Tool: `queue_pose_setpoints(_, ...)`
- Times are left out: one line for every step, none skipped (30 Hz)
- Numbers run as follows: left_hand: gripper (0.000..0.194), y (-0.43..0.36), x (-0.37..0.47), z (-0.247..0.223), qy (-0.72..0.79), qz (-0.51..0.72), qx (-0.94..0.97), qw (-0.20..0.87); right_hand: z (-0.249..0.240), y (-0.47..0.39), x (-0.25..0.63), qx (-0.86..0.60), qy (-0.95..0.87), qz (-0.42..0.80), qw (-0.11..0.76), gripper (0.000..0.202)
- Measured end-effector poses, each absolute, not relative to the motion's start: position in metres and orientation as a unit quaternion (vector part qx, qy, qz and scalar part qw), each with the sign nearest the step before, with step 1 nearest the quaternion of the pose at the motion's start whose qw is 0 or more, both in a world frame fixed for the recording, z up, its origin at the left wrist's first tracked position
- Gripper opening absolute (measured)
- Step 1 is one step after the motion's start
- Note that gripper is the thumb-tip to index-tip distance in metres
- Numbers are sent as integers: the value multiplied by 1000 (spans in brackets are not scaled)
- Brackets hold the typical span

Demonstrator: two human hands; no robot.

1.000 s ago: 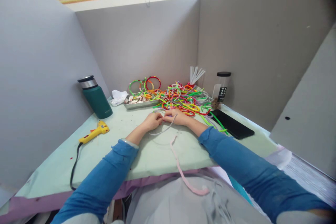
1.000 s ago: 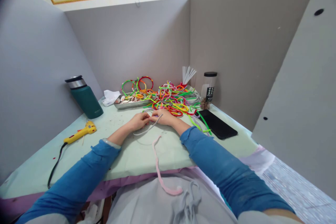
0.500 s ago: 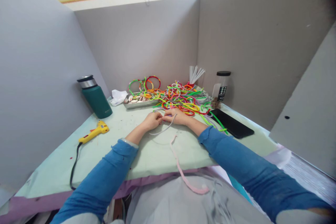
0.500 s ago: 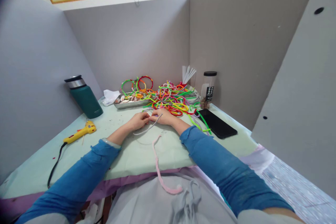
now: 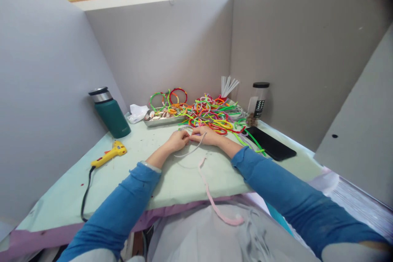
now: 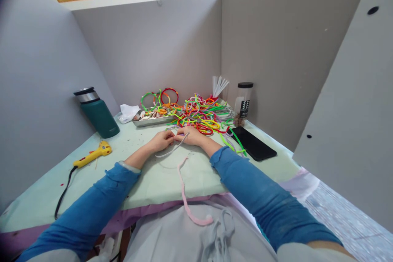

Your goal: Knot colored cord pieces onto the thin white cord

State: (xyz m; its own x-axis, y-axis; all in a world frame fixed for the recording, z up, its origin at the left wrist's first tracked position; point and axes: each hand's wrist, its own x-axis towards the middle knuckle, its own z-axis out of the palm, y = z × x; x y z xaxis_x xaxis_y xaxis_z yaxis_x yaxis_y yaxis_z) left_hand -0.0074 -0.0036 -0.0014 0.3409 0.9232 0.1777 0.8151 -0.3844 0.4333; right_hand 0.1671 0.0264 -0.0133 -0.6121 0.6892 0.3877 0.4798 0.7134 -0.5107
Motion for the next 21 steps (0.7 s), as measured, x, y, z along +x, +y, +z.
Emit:
queue_pose_setpoints(25, -4, -7, -1, 537, 202, 809, 132, -14, 27, 167, -331, -880, 180, 289, 29)
queue_pose_setpoints(24, -4, -7, -1, 535, 204, 810, 130, -13, 27, 167, -331, -881, 179, 288, 29)
queue_pose_setpoints(24, -4, -7, -1, 534, 205, 810, 129, -13, 27, 167, -331, -882, 178, 286, 29)
queue_pose_setpoints(24, -5, -7, -1, 535, 206, 809, 131, -13, 26, 168, -331, -883, 176, 284, 29)
queue_pose_setpoints(24, -5, -6, -1, 536, 205, 808, 134, -12, 26, 168, -331, -884, 174, 282, 29)
queue_pose_setpoints(24, -5, -6, 0, 537, 205, 807, 137, -12, 25, 168, -331, -884, 172, 280, 29)
queue_pose_setpoints(24, -5, -6, 0, 537, 204, 806, 140, -11, 25, 168, -331, -884, 172, 280, 29)
queue_pose_setpoints(24, -5, -6, 0, 537, 204, 806, 141, -11, 24, 167, -332, -884, 172, 281, 29)
queue_pose_setpoints(24, -5, -6, 0, 536, 204, 807, 140, -10, 24, 167, -332, -883, 174, 282, 28)
queue_pose_setpoints(24, -5, -7, 0, 535, 204, 808, 137, -10, 24, 167, -332, -883, 176, 283, 28)
queue_pose_setpoints(23, -5, -7, -1, 534, 203, 810, 133, -10, 24, 167, -332, -882, 177, 284, 27)
queue_pose_setpoints(23, -5, -7, -1, 533, 202, 812, 129, -11, 24, 167, -332, -881, 178, 284, 27)
queue_pose_setpoints(23, -4, -7, -1, 532, 200, 813, 126, -11, 25, 167, -333, -881, 179, 284, 27)
queue_pose_setpoints(23, -4, -7, 0, 532, 198, 814, 124, -12, 25, 167, -334, -881, 179, 285, 27)
queue_pose_setpoints(23, -4, -7, 0, 533, 197, 814, 123, -12, 25, 167, -334, -880, 179, 285, 27)
queue_pose_setpoints(23, -5, -7, 0, 534, 196, 813, 124, -13, 26, 167, -334, -880, 179, 286, 27)
queue_pose_setpoints(23, -5, -7, 0, 535, 196, 813, 125, -13, 26, 167, -334, -880, 178, 287, 27)
queue_pose_setpoints(23, -5, -7, 1, 535, 196, 812, 126, -13, 26, 167, -334, -880, 178, 287, 27)
queue_pose_setpoints(22, -5, -6, 1, 534, 198, 812, 126, -12, 26, 167, -334, -880, 177, 287, 28)
queue_pose_setpoints(22, -6, -6, 1, 534, 199, 812, 125, -12, 26, 167, -334, -881, 177, 285, 28)
queue_pose_setpoints(21, -6, -6, 2, 533, 201, 813, 125, -12, 25, 167, -335, -881, 176, 283, 28)
